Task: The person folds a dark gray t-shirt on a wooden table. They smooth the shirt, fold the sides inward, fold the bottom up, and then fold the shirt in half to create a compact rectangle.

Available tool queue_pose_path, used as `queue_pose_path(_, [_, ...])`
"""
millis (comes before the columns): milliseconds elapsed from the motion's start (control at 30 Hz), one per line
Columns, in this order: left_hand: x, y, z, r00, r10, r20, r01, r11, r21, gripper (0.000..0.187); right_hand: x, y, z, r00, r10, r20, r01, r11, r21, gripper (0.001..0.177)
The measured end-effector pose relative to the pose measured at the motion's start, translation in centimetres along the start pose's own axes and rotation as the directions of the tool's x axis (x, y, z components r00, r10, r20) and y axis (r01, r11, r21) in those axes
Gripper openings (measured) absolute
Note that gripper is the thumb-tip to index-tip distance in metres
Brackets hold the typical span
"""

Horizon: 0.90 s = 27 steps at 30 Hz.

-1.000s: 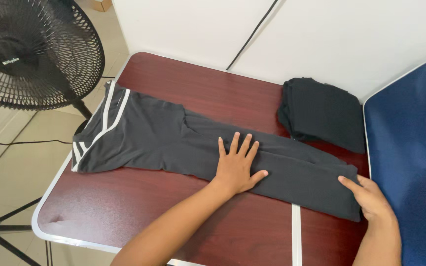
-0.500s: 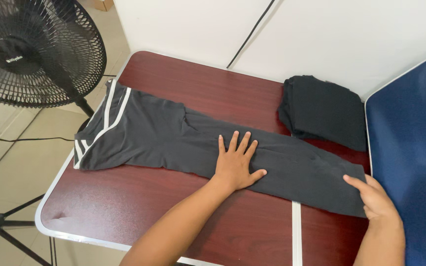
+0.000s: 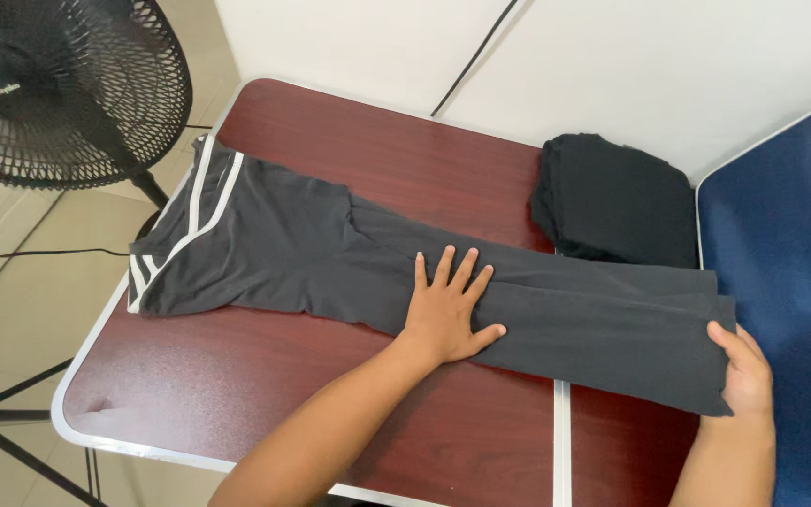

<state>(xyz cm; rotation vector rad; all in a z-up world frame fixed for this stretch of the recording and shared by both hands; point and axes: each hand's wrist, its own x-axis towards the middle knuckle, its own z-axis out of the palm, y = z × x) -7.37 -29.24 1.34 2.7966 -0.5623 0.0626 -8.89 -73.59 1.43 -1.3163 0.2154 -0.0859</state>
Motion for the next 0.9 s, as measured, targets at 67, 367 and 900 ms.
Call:
queue_pose_path(67, [-0.1, 0.5, 0.3, 1.000, 0.015, -0.002, -0.015, 1.000, 0.006, 0.095, -0.3, -0.6, 0.3, 1.000, -0.019, 0.022, 0.018, 0.997, 0.077, 0.032])
queue_pose_path(367, [0.1, 1.0, -0.2, 0.996, 0.063, -0.059, -0.077, 0.955, -0.285, 0.082, 0.2, -5.2, 16.2, 0.956, -0.086, 0.281, 0.059, 0.993, 0.100, 0.033])
queue_pose_path(900, [-1.2, -13.2, -8.5, 0.852, -0.484, 0.200, 0.512, 0.689, -0.513, 0.076, -0.1, 5.7, 38.6, 0.815, 0.240, 0.528, -0.027, 0.925, -0.380, 0.052])
